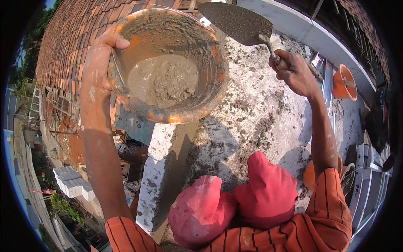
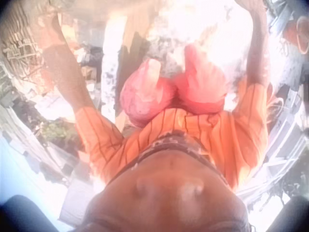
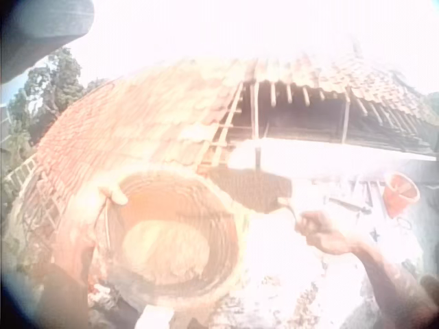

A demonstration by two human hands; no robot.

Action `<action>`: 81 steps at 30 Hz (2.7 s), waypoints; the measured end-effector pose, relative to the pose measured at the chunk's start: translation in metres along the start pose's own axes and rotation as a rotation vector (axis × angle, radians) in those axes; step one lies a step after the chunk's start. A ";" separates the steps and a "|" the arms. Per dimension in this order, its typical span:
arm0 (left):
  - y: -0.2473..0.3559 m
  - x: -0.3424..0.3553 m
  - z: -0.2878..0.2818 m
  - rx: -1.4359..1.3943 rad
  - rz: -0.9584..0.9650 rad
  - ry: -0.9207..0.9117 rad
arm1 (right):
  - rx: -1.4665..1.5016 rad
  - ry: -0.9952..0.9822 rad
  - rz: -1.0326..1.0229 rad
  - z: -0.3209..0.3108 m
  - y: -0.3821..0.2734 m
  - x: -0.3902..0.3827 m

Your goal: The person scoops cement from a bucket and applies it to a low wall on a rooftop using a trowel. They smooth the surface with a wooden float and later receive a power tool from another worker.

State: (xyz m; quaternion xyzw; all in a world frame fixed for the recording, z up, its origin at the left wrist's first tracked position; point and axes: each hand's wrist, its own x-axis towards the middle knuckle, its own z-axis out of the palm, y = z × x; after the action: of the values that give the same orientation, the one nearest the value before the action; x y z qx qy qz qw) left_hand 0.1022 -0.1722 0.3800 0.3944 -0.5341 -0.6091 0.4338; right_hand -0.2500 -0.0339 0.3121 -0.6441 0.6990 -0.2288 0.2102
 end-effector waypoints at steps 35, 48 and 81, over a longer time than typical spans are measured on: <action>0.003 0.021 0.033 -0.048 -0.128 0.040 | 1.414 -0.621 0.189 -0.019 0.041 0.030; 0.003 -0.001 0.003 0.170 -0.155 0.367 | 1.356 0.641 0.129 -0.024 0.217 0.055; -0.011 0.037 0.099 0.428 0.175 0.017 | -0.549 -0.918 -0.108 -0.010 -0.061 0.156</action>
State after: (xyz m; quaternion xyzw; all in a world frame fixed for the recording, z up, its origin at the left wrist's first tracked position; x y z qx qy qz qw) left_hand -0.0042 -0.1766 0.3803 0.4344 -0.6797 -0.4387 0.3961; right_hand -0.2196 -0.1933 0.3569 -0.7443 0.5349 0.2570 0.3062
